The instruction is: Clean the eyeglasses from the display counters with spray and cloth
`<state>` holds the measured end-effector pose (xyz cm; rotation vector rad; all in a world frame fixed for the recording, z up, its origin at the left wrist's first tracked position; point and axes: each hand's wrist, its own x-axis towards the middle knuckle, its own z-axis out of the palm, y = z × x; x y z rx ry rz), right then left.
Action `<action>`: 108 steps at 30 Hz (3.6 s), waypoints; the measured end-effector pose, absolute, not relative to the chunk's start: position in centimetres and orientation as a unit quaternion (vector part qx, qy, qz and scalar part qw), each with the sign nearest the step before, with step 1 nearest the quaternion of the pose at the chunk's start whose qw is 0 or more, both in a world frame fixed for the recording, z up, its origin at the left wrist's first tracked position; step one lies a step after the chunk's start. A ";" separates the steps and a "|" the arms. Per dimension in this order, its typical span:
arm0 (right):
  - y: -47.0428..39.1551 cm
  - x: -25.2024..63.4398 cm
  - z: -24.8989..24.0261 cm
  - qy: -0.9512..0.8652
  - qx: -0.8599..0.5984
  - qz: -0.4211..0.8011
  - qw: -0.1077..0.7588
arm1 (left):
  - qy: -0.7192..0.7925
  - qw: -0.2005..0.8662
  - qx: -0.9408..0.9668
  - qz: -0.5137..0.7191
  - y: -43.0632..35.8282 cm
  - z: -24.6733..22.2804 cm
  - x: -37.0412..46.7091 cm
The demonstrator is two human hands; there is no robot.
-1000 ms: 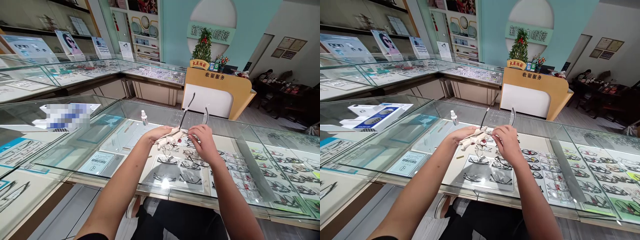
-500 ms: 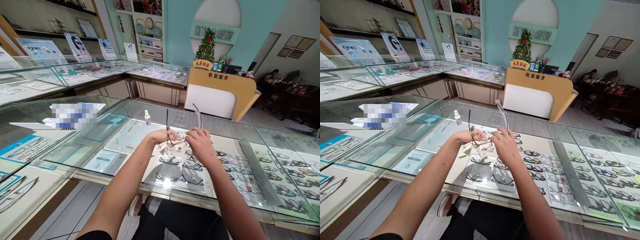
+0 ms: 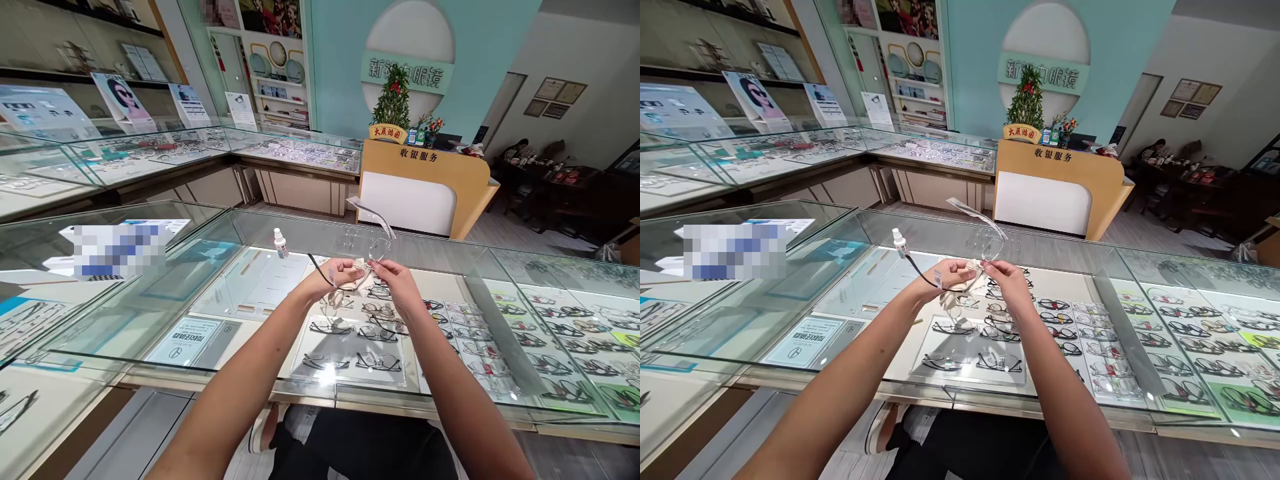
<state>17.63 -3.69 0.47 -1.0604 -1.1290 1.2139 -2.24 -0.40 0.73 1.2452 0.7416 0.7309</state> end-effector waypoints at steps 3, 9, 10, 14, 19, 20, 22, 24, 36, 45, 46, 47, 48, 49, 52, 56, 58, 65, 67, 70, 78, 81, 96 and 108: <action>-3.5 17.5 0.1 -0.454 -0.423 0.537 0.572 | 0.330 0.694 0.550 0.327 -0.6 0.8 -1.9; -3.5 17.5 0.0 -0.474 -0.409 0.477 0.617 | 0.294 0.702 0.573 0.305 -1.0 0.7 -1.5; -3.5 17.5 0.1 -0.483 -0.411 0.464 0.619 | 0.290 0.707 0.569 0.303 -1.0 0.6 -1.5; -3.8 17.4 0.1 -0.502 -0.415 0.440 0.618 | 0.271 0.727 0.549 0.311 -1.3 0.3 -1.1; -4.1 17.1 0.2 -0.473 -0.412 0.491 0.604 | 0.261 0.731 0.547 0.312 -2.0 0.3 -0.4; -4.1 17.1 0.3 -0.466 -0.411 0.501 0.603 | 0.266 0.728 0.546 0.319 -2.2 0.3 -0.3; -4.1 17.0 0.4 -0.457 -0.409 0.516 0.598 | 0.267 0.720 0.540 0.345 -2.3 0.2 0.1; -4.0 17.0 0.5 -0.457 -0.407 0.517 0.599 | 0.260 0.714 0.530 0.376 -2.4 0.1 0.6; -3.7 17.2 0.0 -0.459 -0.397 0.531 0.591 | 0.284 0.715 0.495 0.403 -2.1 -0.3 0.8; -3.5 17.1 -0.5 -0.449 -0.372 0.569 0.580 | 0.285 0.706 0.506 0.405 -2.5 -0.5 0.7; -3.5 17.0 -0.5 -0.446 -0.370 0.572 0.580 | 0.290 0.700 0.506 0.413 -2.3 -0.7 0.9; -3.5 17.0 -0.5 -0.443 -0.369 0.576 0.579 | 0.296 0.693 0.505 0.420 -2.1 -1.0 1.0; -3.6 17.0 -0.5 -0.441 -0.368 0.579 0.579 | 0.303 0.687 0.505 0.426 -2.0 -1.2 1.2; -3.6 16.9 -0.5 -0.439 -0.366 0.581 0.579 | 0.311 0.680 0.505 0.431 -1.8 -1.4 1.3; -3.7 16.9 -0.3 -0.445 -0.366 0.576 0.580 | 0.328 0.669 0.503 0.439 -1.7 -1.5 1.5; -3.8 17.0 0.1 -0.463 -0.380 0.552 0.580 | 0.305 0.690 0.509 0.415 -2.2 -0.8 1.1; -3.8 17.2 0.1 -0.463 -0.383 0.542 0.588 | 0.289 0.706 0.510 0.398 -2.3 -0.4 0.6; -3.5 17.6 0.0 -0.458 -0.375 0.545 0.594 | 0.266 0.733 0.511 0.362 -2.1 -0.4 -0.2; -3.6 17.5 0.0 -0.466 -0.370 0.551 0.584 | 0.269 0.726 0.505 0.381 -2.3 -0.4 0.1; -3.7 17.4 0.1 -0.472 -0.368 0.557 0.576 | 0.281 0.712 0.494 0.412 -2.6 -0.3 0.7; -4.0 17.4 0.6 -0.460 -0.381 0.568 0.566 | 0.291 0.704 0.493 0.420 -2.2 -0.5 1.1; -3.9 17.5 0.6 -0.442 -0.387 0.577 0.567 | 0.278 0.715 0.504 0.397 -2.3 -0.5 0.8; -4.0 17.1 0.4 -0.420 -0.381 0.582 0.583 | 0.306 0.662 0.528 0.436 -1.8 -1.4 1.5; -2.6 19.1 0.5 -0.317 -0.363 0.575 0.661 | 0.393 0.548 0.559 0.483 0.0 0.0 -2.1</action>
